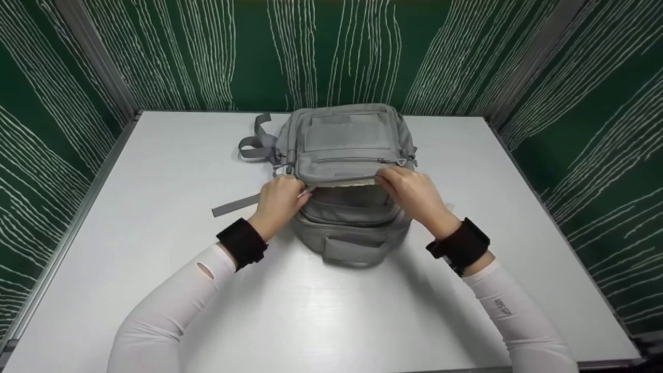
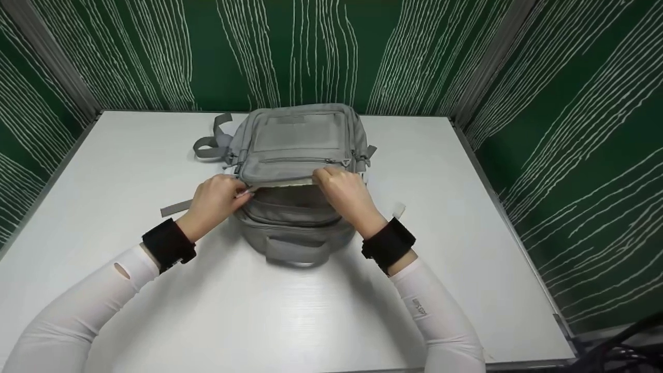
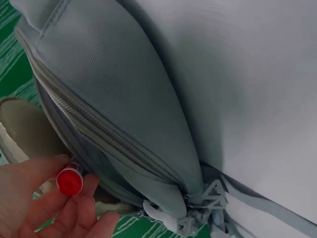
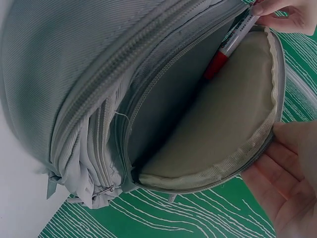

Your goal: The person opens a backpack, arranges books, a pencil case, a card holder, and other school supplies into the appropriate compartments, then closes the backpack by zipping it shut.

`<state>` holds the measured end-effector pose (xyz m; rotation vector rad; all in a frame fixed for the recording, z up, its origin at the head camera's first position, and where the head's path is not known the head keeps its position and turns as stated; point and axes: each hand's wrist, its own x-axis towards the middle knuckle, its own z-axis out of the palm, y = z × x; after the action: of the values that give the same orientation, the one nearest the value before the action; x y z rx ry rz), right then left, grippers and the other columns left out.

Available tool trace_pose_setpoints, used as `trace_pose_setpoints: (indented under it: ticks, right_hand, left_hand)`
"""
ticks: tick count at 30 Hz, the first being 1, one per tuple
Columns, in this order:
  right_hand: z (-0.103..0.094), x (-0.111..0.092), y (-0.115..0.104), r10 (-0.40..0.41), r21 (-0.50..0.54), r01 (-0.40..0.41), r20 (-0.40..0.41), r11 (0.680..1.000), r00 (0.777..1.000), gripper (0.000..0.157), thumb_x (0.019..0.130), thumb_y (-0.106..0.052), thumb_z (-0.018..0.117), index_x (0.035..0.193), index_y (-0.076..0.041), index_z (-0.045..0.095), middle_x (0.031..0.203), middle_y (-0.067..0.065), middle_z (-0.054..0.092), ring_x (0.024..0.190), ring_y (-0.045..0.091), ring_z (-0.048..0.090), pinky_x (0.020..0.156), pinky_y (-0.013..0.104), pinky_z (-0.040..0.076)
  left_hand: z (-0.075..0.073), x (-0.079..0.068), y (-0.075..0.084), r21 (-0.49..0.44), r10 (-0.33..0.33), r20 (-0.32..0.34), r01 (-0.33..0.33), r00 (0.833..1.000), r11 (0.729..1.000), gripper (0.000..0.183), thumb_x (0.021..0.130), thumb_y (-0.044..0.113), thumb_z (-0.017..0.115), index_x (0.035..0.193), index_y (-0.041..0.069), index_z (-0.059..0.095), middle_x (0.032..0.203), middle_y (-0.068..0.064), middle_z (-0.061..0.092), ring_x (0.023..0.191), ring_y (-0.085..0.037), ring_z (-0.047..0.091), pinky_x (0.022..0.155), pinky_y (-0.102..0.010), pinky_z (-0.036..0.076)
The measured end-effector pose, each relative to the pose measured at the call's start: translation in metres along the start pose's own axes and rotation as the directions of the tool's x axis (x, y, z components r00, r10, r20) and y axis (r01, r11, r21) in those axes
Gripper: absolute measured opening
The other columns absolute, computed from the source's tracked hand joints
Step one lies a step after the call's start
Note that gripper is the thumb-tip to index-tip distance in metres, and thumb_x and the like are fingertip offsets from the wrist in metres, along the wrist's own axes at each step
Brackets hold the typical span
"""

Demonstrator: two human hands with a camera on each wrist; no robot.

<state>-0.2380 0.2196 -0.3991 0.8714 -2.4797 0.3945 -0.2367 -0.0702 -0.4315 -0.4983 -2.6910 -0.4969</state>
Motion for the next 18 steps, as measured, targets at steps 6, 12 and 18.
trace_pose_setpoints:
  ticks: [6,12,18]
  right_hand:
    - [-0.002,0.001,0.0,0.01,0.014,-0.01,-0.01,1.0,1.0,0.014,0.102,-0.014,0.062,0.105,-0.005,0.071,0.101,0.013,0.078,0.089,0.035,0.075,0.073,0.052,0.06]
    - [-0.001,0.001,0.001,0.005,0.014,-0.004,-0.01,1.0,1.0,0.014,0.101,-0.015,0.063,0.105,-0.005,0.071,0.1,0.012,0.078,0.087,0.033,0.075,0.072,0.05,0.061]
    - [-0.001,0.0,0.0,-0.001,0.021,0.001,-0.007,1.0,1.0,0.014,0.101,-0.015,0.063,0.106,-0.005,0.072,0.097,0.012,0.077,0.082,0.031,0.074,0.069,0.049,0.06]
  left_hand:
    - [0.009,0.004,-0.001,-0.063,-0.008,-0.033,0.006,0.999,0.998,0.026,0.092,0.024,0.076,0.077,0.003,0.071,0.083,-0.014,0.073,0.082,-0.037,0.073,0.067,-0.052,0.059]
    - [0.009,-0.004,-0.006,-0.094,0.011,-0.007,-0.011,1.0,0.996,0.023,0.091,0.027,0.077,0.092,0.004,0.075,0.089,-0.011,0.073,0.082,-0.032,0.072,0.069,-0.048,0.059]
    - [0.003,-0.019,-0.012,-0.137,0.038,0.015,-0.035,0.999,0.99,0.023,0.091,0.021,0.078,0.106,0.003,0.078,0.099,-0.012,0.077,0.087,-0.03,0.074,0.073,-0.045,0.06]
